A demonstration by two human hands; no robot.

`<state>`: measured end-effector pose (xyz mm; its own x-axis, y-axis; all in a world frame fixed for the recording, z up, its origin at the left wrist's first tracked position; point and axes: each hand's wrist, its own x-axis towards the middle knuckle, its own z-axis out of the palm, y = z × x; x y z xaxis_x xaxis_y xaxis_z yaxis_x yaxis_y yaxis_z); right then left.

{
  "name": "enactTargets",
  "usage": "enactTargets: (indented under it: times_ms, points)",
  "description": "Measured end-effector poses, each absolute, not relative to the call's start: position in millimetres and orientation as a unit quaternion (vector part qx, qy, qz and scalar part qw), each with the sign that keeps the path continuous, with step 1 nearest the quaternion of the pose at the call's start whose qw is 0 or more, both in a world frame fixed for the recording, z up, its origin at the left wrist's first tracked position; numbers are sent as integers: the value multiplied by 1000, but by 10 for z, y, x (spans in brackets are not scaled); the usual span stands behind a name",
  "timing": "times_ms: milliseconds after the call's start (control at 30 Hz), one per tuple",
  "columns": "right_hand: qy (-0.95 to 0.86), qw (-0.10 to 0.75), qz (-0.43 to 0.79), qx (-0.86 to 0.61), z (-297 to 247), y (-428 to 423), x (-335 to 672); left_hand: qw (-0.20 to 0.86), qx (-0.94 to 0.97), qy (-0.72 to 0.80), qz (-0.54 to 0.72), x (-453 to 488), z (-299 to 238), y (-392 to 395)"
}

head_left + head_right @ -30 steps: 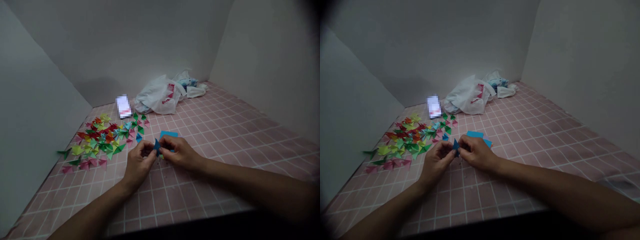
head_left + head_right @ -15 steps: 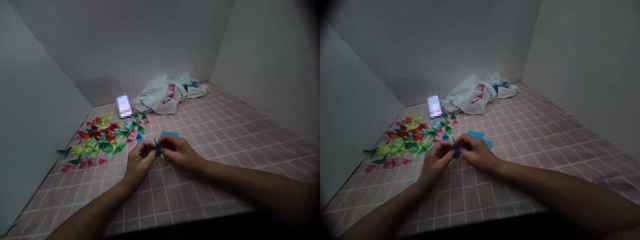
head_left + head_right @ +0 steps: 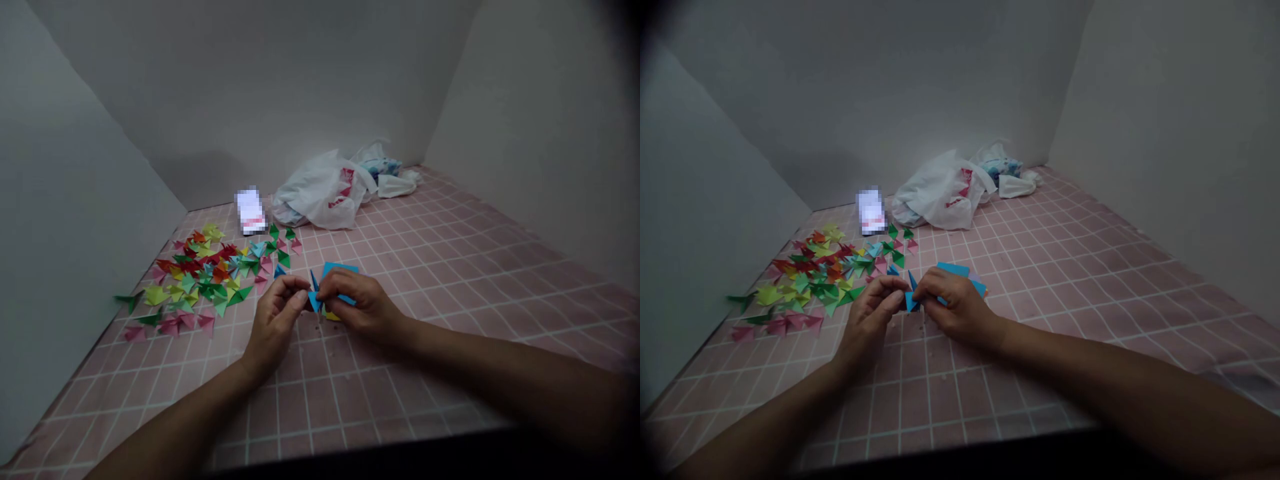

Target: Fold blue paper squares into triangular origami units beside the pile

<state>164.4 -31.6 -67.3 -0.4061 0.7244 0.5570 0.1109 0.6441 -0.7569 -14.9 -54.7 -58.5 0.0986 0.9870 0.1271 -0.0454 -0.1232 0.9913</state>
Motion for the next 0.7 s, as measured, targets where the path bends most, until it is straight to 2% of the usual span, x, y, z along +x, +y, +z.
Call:
enactTargets:
  times_ms: [133, 300, 400, 533, 700]
  points:
    - [-788, 465, 313, -255, -688, -334, 1637, 476, 556, 437, 523, -140, -587, -536]
    - [-690, 454, 470, -311, -613, -378, 1625, 415, 590, 442, 533, -162, -600, -550]
    - [-664, 434, 508, -335, -606, -371, 1617, 361, 626, 448, 526, -169, -611, -565]
    - [-693, 427, 470, -342, -648, -352, 1608, 314, 660, 438, 524, -175, -659, -559]
    - [-731, 457, 373, -343, -651, -347, 1624, 347, 659, 449, 494, -195, -696, -522]
